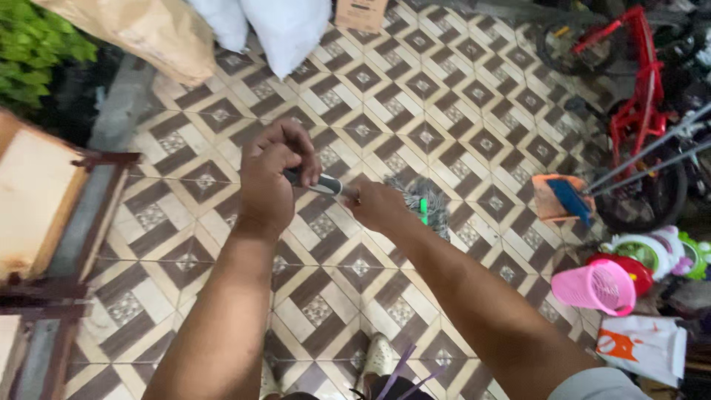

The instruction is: The person assembles a mop by attaching the mop head to the handle. They align the metal connector on the mop head with the handle's end and twist it to secure the connection. The person then holds the fully assembled mop upright.

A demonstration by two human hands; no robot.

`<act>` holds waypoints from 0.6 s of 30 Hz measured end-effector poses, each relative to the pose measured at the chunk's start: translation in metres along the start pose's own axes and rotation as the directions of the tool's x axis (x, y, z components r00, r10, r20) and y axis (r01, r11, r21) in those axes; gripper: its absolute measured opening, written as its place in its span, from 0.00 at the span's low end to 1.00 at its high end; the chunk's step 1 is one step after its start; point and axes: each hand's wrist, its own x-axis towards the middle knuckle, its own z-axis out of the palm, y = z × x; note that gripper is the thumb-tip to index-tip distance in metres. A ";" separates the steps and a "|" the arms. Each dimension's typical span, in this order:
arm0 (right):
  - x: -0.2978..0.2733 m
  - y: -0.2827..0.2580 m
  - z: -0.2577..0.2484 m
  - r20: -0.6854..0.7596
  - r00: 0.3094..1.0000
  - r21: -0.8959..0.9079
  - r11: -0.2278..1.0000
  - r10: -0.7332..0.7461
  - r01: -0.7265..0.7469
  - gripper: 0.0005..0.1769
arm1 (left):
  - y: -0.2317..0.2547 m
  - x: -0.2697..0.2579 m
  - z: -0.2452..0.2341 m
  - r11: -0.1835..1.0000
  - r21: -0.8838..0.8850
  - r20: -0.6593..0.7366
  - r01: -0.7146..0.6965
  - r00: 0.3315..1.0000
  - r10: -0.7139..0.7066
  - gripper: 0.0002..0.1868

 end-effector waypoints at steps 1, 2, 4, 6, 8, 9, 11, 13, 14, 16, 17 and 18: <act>-0.002 0.023 -0.002 0.040 0.998 -0.006 0.999 0.052 -0.051 0.14 | -0.020 0.000 0.012 1.000 -0.015 0.000 0.020 1.000 -0.020 0.10; -0.004 0.047 -0.002 0.080 0.991 -0.013 0.995 0.103 -0.102 0.15 | -0.041 -0.001 0.024 0.999 -0.029 0.000 0.039 0.999 -0.039 0.10; -0.008 0.099 0.000 0.071 0.993 -0.053 0.995 0.092 -0.088 0.13 | -0.084 -0.004 0.047 0.997 -0.033 0.001 0.068 0.998 -0.068 0.11; -0.012 0.156 0.006 0.090 0.992 -0.086 0.993 0.090 -0.082 0.12 | -0.129 -0.011 0.072 0.996 -0.016 0.005 0.086 0.996 -0.086 0.10; -0.019 0.213 0.012 0.138 0.985 -0.107 0.990 0.105 -0.090 0.11 | -0.173 -0.021 0.099 0.979 0.044 -0.058 0.201 0.978 -0.199 0.11; -0.027 0.240 0.016 0.156 0.969 -0.128 0.976 0.193 -0.174 0.11 | -0.194 -0.027 0.113 0.963 0.070 -0.090 0.262 0.963 -0.255 0.12; -0.047 0.290 0.022 0.142 0.945 -0.155 0.949 0.296 -0.274 0.11 | -0.234 -0.042 0.138 0.932 0.022 -0.041 0.361 0.932 -0.360 0.11; -0.067 0.333 0.024 0.108 0.929 -0.146 0.930 0.354 -0.337 0.12 | -0.269 -0.064 0.165 0.872 0.036 -0.048 0.489 0.872 -0.487 0.12; -0.077 0.350 0.024 0.105 0.912 -0.134 0.915 0.396 -0.381 0.13 | -0.283 -0.074 0.178 0.835 0.044 -0.053 0.549 0.835 -0.547 0.13; -0.087 0.367 0.025 0.116 0.883 -0.094 0.890 0.455 -0.447 0.14 | -0.303 -0.086 0.197 0.869 0.017 -0.021 0.495 0.869 -0.495 0.13; -0.091 0.370 0.024 0.134 0.871 -0.065 0.881 0.473 -0.468 0.13 | -0.307 -0.089 0.200 0.886 0.002 -0.010 0.463 0.886 -0.463 0.13; -0.094 0.369 0.023 0.152 0.859 -0.037 0.871 0.489 -0.490 0.13 | -0.306 -0.090 0.197 0.880 0.004 -0.014 0.475 0.880 -0.475 0.13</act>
